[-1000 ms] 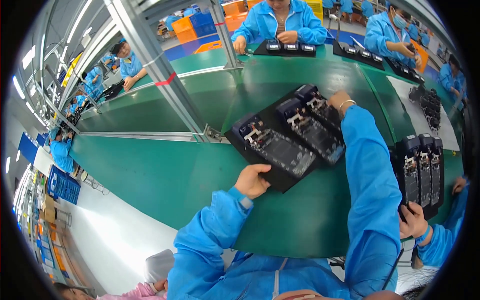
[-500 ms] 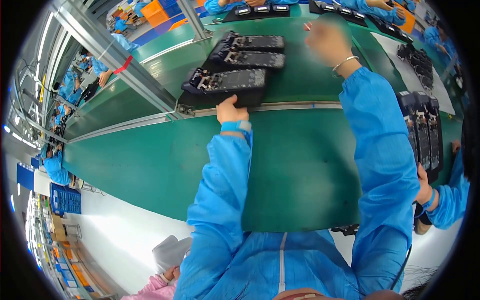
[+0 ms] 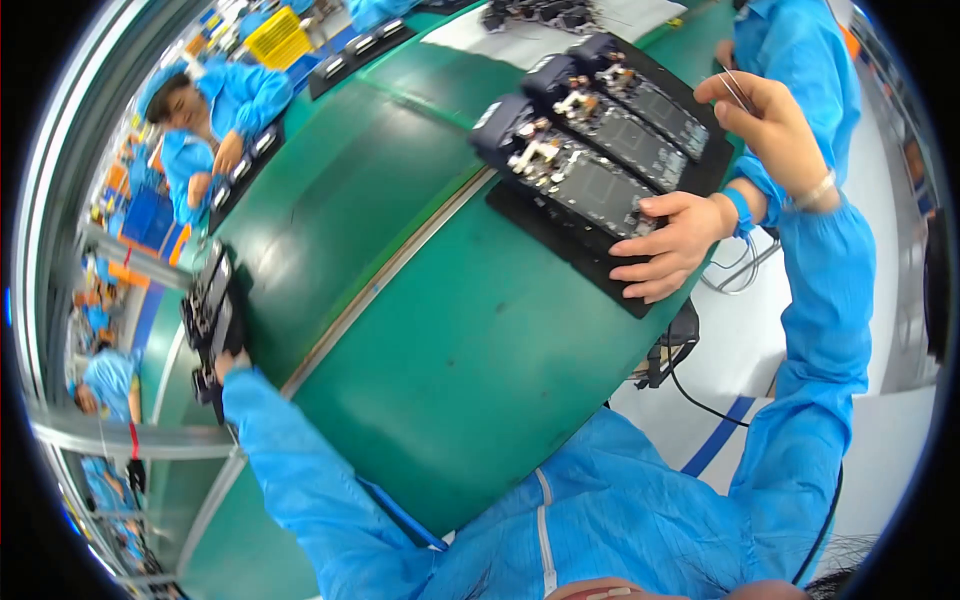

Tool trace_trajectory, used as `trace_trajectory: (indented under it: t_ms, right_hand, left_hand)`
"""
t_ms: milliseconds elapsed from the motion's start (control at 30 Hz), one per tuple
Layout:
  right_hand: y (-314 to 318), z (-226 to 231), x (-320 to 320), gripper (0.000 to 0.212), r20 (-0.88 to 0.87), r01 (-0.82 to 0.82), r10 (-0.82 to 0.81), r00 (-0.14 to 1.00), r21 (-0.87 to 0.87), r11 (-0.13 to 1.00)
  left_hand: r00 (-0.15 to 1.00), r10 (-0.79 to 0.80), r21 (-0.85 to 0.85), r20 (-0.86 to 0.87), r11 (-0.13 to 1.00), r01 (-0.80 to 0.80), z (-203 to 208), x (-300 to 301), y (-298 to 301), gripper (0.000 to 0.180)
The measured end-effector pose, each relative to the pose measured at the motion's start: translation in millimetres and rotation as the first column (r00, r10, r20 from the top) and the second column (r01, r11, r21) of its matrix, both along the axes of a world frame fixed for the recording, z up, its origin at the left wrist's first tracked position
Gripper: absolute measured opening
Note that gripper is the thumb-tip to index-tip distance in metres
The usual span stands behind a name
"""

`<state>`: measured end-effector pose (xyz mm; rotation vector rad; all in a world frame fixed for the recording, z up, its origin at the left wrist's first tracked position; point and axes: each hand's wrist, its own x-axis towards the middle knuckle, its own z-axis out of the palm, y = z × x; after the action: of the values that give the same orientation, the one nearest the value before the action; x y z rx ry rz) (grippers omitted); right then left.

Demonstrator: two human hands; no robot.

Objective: Manually assemble and connect components inside portable electronic devices using tweezers.

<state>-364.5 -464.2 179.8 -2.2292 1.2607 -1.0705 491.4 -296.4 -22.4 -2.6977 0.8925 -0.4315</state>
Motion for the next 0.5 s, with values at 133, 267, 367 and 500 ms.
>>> trace_trajectory:
  t_ms: [133, 267, 367, 500]
  right_hand:
    - [-88, -48, -57, 0.03, -0.215, 0.219, -0.195, 0.957, 0.094, 0.971]
    - [-177, -87, -50, 0.031, -0.429, 0.555, -0.534, 0.729, -0.087, 0.827]
    - [-218, -93, -30, 0.034, -0.431, 0.573, -0.537, 0.725, -0.055, 0.817]
    - [-228, -90, -60, 0.036, -0.386, 0.564, -0.506, 0.771, 0.044, 0.825]
  left_hand:
    - [0.955, -0.225, -0.147, -0.196, 0.969, 0.198, 45, -37, 28, 0.056]
    - [-0.524, -0.831, -0.578, -0.187, 0.524, -0.625, 60, -275, -64, 0.015]
    - [-0.607, -0.69, -0.463, -0.394, 0.72, -0.517, 92, -477, -68, 0.026]
    - [-0.679, -0.448, -0.169, -0.581, 0.883, -0.438, 79, -603, -93, 0.026]
